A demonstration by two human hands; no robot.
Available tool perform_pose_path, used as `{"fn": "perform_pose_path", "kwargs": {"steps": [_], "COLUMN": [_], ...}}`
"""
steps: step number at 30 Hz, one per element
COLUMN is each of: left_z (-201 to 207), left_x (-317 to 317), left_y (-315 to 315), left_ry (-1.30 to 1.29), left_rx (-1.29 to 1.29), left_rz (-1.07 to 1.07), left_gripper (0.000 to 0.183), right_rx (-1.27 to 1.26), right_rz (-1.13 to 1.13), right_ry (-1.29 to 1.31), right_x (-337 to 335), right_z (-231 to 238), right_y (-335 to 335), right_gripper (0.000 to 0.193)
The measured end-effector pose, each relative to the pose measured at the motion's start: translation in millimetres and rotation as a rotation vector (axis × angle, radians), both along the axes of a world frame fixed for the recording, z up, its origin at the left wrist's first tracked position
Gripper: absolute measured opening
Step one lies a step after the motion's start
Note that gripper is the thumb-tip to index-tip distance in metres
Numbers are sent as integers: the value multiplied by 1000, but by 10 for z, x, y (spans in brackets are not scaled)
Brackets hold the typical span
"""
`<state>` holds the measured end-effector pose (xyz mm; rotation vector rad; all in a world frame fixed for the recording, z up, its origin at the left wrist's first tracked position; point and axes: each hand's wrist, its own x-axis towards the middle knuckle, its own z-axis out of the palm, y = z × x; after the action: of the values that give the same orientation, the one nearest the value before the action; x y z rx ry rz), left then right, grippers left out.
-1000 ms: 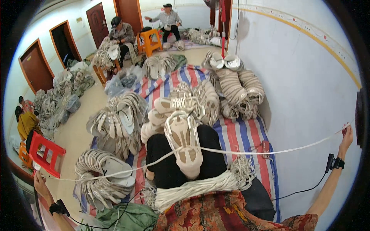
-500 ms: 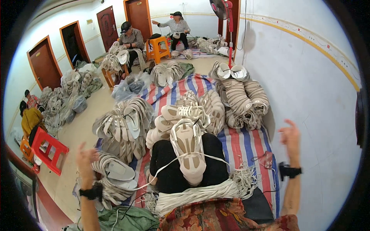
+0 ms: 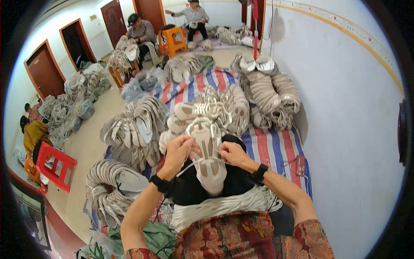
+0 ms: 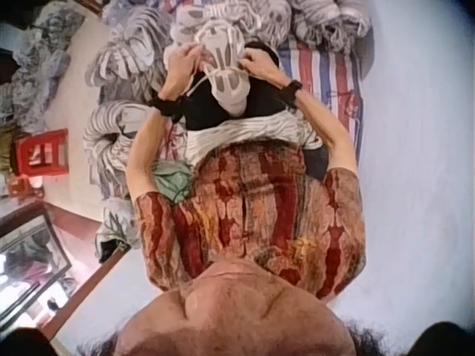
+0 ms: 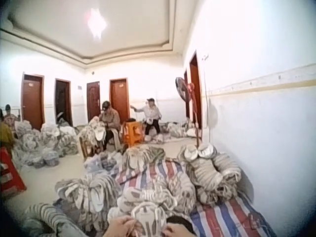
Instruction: The recorder is threading laces into a white sneaker as part of a manufacturing batch.
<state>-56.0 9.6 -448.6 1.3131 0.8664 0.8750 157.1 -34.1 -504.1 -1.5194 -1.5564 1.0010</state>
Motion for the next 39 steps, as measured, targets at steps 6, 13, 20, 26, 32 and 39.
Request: {"fn": "perform_pose_path", "kwargs": {"steps": [6, 13, 20, 26, 32, 39], "left_z": [-108, -166, -122, -106, -157, -177], "left_x": [232, 369, 498, 581, 585, 585], "left_y": [24, 9, 113, 243, 277, 122], "left_ry": [6, 111, 325, 772, 771, 809], "left_rx": [49, -40, 14, 464, 625, 728], "left_rz": [-97, -203, -279, -504, -576, -459], "left_gripper": [16, 17, 14, 15, 18, 16], "right_rx": [-67, -82, -154, -27, 198, -189], "right_rz": [130, 76, 85, 72, -34, 79], "right_ry": [135, 146, 223, 97, -223, 253], "right_x": [-50, -78, -25, -49, -174, -51], "right_z": [-116, -62, -127, -187, -162, -133], "right_y": [-150, -198, -123, -60, -92, -120], "right_gripper": [14, 12, 12, 19, 25, 21]}}
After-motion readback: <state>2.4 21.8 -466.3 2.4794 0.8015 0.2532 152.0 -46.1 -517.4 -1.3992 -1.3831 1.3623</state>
